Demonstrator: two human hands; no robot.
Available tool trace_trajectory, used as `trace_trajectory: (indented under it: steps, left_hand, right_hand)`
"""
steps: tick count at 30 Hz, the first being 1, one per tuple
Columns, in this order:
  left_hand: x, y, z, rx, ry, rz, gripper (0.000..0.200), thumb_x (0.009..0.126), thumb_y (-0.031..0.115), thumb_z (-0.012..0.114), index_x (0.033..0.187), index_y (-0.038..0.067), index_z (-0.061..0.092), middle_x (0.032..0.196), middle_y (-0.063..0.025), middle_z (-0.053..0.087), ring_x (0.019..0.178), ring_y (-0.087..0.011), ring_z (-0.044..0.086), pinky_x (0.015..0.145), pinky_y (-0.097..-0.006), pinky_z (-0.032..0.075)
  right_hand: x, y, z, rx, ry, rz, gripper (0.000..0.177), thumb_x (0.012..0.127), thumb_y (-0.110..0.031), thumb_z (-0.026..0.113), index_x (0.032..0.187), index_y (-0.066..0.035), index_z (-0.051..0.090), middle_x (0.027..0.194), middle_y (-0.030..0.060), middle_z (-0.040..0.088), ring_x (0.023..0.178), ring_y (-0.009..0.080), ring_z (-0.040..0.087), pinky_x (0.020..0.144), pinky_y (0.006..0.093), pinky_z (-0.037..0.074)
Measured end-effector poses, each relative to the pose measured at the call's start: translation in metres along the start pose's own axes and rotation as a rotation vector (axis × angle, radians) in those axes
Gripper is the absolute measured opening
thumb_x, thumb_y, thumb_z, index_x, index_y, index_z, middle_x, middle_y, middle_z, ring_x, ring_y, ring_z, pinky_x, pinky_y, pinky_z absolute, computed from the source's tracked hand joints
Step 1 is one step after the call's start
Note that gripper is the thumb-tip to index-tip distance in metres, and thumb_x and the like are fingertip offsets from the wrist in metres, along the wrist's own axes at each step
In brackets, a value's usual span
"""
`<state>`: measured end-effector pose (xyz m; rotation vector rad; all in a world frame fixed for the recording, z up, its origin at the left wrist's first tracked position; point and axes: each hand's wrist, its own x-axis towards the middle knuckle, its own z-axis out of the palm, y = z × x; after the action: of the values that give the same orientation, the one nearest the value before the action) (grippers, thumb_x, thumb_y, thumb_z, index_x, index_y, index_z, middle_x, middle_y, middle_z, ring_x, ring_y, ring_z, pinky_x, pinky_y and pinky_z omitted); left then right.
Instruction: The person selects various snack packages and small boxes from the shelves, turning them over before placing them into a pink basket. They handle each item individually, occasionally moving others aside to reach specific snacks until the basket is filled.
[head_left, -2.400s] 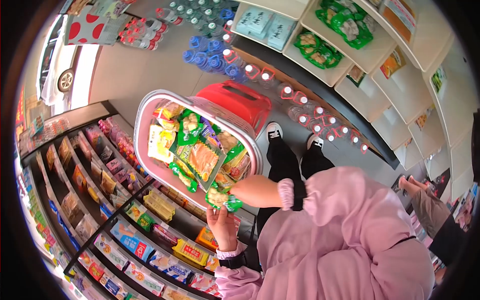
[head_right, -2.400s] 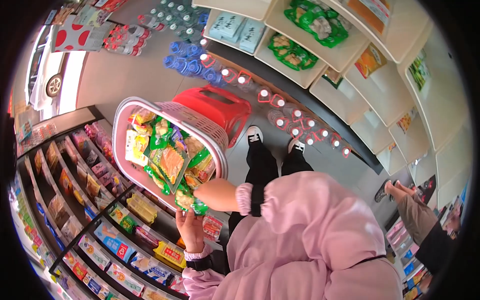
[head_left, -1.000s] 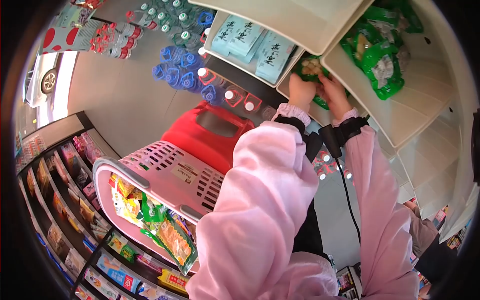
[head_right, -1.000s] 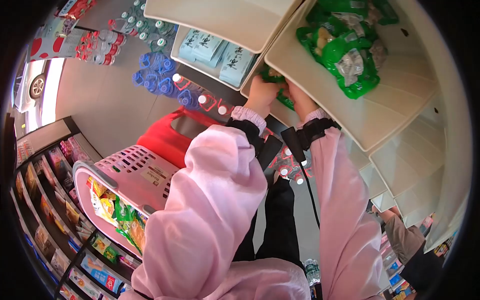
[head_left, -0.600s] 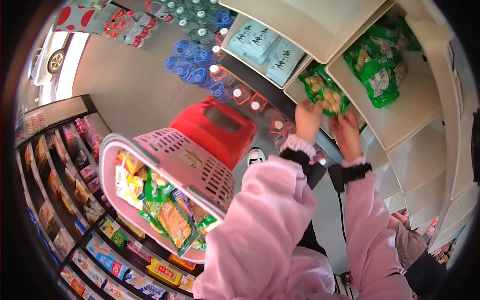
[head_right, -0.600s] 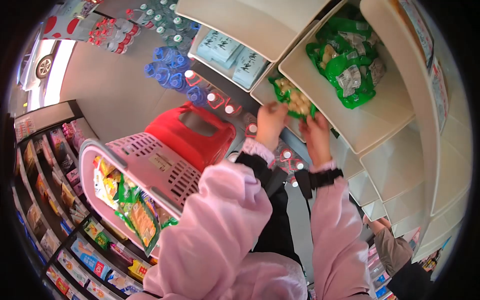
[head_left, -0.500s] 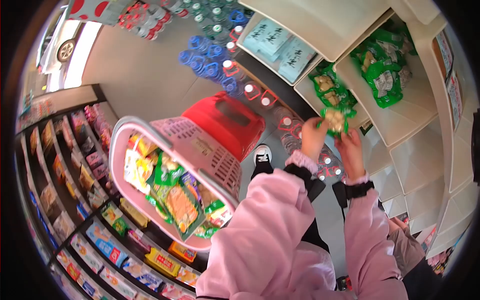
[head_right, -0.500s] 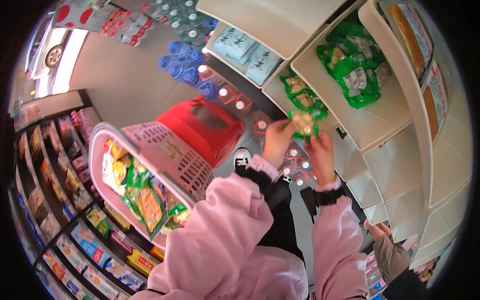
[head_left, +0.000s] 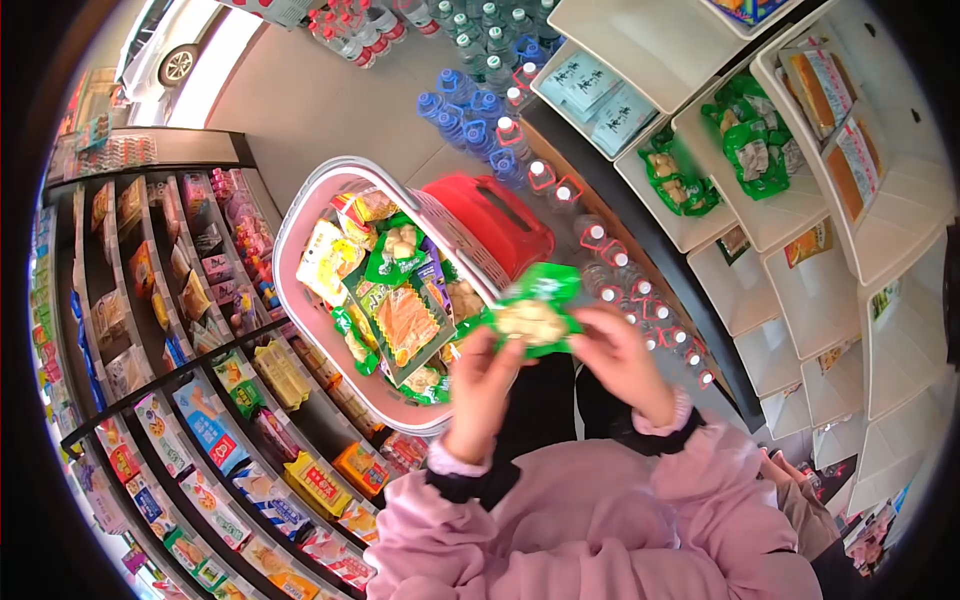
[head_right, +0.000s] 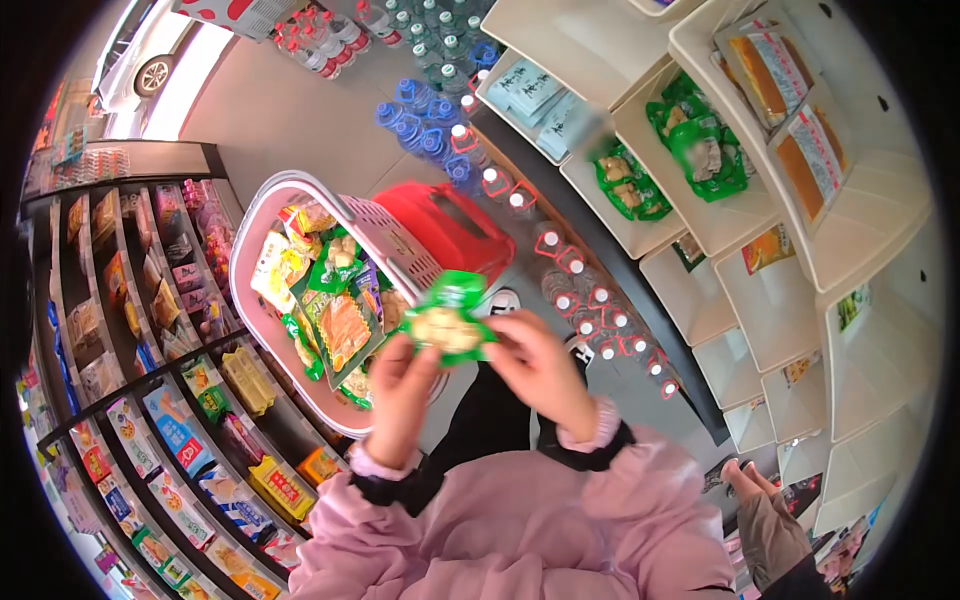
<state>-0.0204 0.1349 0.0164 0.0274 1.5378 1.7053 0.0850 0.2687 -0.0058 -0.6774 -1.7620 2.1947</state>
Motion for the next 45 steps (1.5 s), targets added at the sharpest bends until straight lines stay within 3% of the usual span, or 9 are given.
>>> trace_trajectory:
  steps: [6,11,15,16,17,22,31,34,45]
  left_hand:
    - [0.030,0.051,-0.079,0.167,0.204,0.064,0.025,0.087,0.011,0.050,0.108,-0.002,0.050,0.101,-0.0084,0.058,0.086,-0.0143,0.058,0.071,-0.0246,0.049]
    - [0.067,0.053,-0.133,0.272,0.185,0.060,0.034,0.085,0.012,0.054,0.110,-0.009,0.045,0.092,-0.0100,0.059,0.072,-0.0122,0.059,0.063,-0.0218,0.049]
    - [0.065,0.049,-0.151,0.600,0.324,0.163,0.034,0.085,0.008,0.051,0.115,-0.007,0.044,0.097,-0.0134,0.058,0.082,-0.0148,0.057,0.066,-0.0238,0.048]
    - [0.057,0.047,-0.153,0.687,0.374,0.262,0.033,0.085,0.009,0.051,0.114,-0.007,0.044,0.098,-0.0126,0.057,0.084,-0.0147,0.056,0.071,-0.0241,0.046]
    - [0.047,0.046,-0.151,0.664,0.398,0.270,0.031,0.086,0.008,0.050,0.113,-0.006,0.045,0.097,-0.0112,0.057,0.083,-0.0138,0.055,0.072,-0.0237,0.045]
    - [-0.001,0.038,-0.100,0.463,0.342,0.315,0.025,0.087,0.010,0.048,0.109,-0.001,0.050,0.092,-0.0072,0.059,0.073,-0.0096,0.054,0.065,-0.0212,0.045]
    - [-0.012,-0.031,0.049,0.316,-0.038,0.269,0.028,0.086,0.007,0.048,0.113,-0.001,0.045,0.088,-0.0088,0.058,0.074,-0.0124,0.056,0.067,-0.0224,0.046]
    - [0.011,-0.054,0.076,0.242,-0.061,0.153,0.028,0.085,0.005,0.047,0.112,-0.002,0.044,0.086,-0.0100,0.058,0.076,-0.0128,0.056,0.066,-0.0230,0.046]
    - [0.177,-0.057,0.138,0.491,-0.090,0.293,0.031,0.075,0.005,0.051,0.105,-0.006,0.047,0.073,-0.0119,0.059,0.059,-0.0166,0.058,0.052,-0.0257,0.046]
  right_hand:
    - [0.062,0.005,0.097,0.370,-0.124,0.199,0.032,0.084,-0.002,0.052,0.113,0.003,0.042,0.098,0.0079,0.053,0.077,0.0114,0.058,0.065,0.0222,0.050]
    - [0.081,0.035,0.128,0.182,-0.119,0.117,0.036,0.080,0.003,0.050,0.114,0.004,0.041,0.100,0.0092,0.050,0.077,0.0110,0.057,0.066,0.0212,0.048]
    - [0.059,0.034,0.114,-0.082,-0.083,-0.096,0.039,0.075,0.001,0.052,0.113,0.000,0.043,0.104,0.0143,0.050,0.078,0.0155,0.055,0.066,0.0273,0.046]
    - [0.049,0.021,0.104,-0.008,-0.123,-0.029,0.040,0.079,0.002,0.051,0.117,-0.004,0.040,0.110,0.0081,0.046,0.076,0.0078,0.051,0.066,0.0218,0.045]
    - [0.037,0.019,0.092,0.004,-0.153,0.031,0.039,0.079,0.002,0.050,0.116,-0.004,0.041,0.109,0.0077,0.047,0.077,0.0078,0.050,0.066,0.0220,0.045]
    - [-0.018,0.022,0.028,-0.045,-0.152,0.081,0.035,0.080,0.003,0.049,0.114,-0.003,0.040,0.106,0.0072,0.049,0.078,0.0099,0.053,0.069,0.0238,0.045]
    - [-0.054,0.022,-0.034,0.053,0.178,0.053,0.032,0.078,0.001,0.051,0.109,-0.002,0.043,0.098,0.0084,0.053,0.076,0.0121,0.055,0.067,0.0245,0.045]
    - [-0.041,0.030,-0.051,0.068,0.256,0.005,0.033,0.077,-0.001,0.052,0.109,-0.003,0.044,0.098,0.0071,0.054,0.076,0.0115,0.053,0.066,0.0233,0.043]
    - [0.052,0.076,-0.111,-0.017,0.356,0.047,0.034,0.073,-0.001,0.052,0.107,-0.001,0.047,0.092,0.0103,0.056,0.082,0.0159,0.055,0.069,0.0262,0.045]
